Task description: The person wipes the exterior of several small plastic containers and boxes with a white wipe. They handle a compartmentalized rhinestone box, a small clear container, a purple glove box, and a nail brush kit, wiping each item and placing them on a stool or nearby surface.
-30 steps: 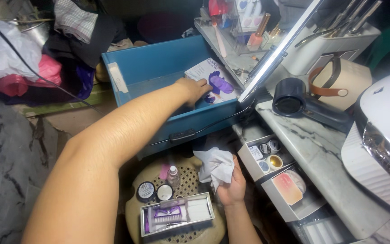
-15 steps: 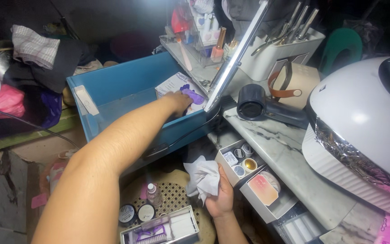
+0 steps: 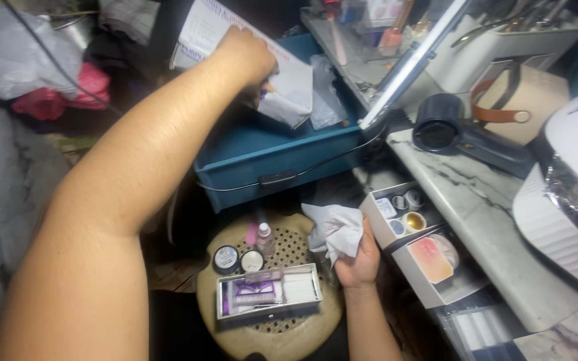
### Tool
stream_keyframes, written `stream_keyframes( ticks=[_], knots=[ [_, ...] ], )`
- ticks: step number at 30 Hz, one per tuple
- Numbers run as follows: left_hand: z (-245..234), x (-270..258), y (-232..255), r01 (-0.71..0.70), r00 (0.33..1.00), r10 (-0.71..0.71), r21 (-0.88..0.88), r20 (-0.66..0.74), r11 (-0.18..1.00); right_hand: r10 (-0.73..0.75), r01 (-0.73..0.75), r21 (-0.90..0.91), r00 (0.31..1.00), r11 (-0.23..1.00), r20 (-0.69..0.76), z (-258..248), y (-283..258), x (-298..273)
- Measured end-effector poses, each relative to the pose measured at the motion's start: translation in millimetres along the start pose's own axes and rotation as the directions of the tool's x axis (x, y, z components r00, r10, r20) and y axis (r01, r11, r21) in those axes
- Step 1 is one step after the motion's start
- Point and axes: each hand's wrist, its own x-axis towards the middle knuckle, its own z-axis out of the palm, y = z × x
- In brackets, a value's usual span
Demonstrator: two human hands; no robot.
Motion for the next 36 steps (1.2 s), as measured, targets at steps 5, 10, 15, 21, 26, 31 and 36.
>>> stream_keyframes(
  ticks=[5, 10, 15, 21, 26, 31, 36],
  knots=[
    [-23.0, -65.9, -20.6, 0.035, 0.942, -0.066, -0.099, -0.328, 0.994, -0.020, 0.029, -0.119, 0.997, 0.992, 0.080, 5.0, 7.8, -4.6],
    [-34.5, -169.4, 4.0, -0.230, 0.685, 0.052, -0.148, -0.726, 0.962, -0.022, 0.037, -0.141, 0.994, 0.989, 0.103, 6.3, 10.0, -9.9],
    [-52.3, -265.1, 70.3, -0.363, 0.569, 0.076, -0.167, -0.819, 0.917, 0.001, -0.004, -0.118, 1.000, 0.993, -0.027, 22.1, 3.5, -13.4],
    [-52.8, -348.4, 129.9, -0.478, 0.604, 0.058, -0.303, -0.795, 0.824, 0.229, -0.201, -0.153, 0.955, 0.968, 0.191, 41.7, -5.4, -62.0],
    [-24.5, -371.7, 147.5, -0.402, 0.675, 0.050, -0.310, -0.737, 0.862, 0.371, -0.312, -0.237, 0.889, 0.920, 0.268, 52.6, 2.2, -59.4],
    [0.0, -377.2, 146.6, -0.224, 0.713, 0.028, -0.189, -0.701, 0.956, 0.274, -0.207, -0.247, 0.921, 0.947, 0.277, 65.8, 9.0, -55.7],
    [7.1, -378.2, 149.0, -0.116, 0.718, -0.011, -0.135, -0.696, 0.984, 0.143, -0.088, -0.187, 0.942, 0.978, 0.305, 75.9, 10.3, -66.4]
  ],
)
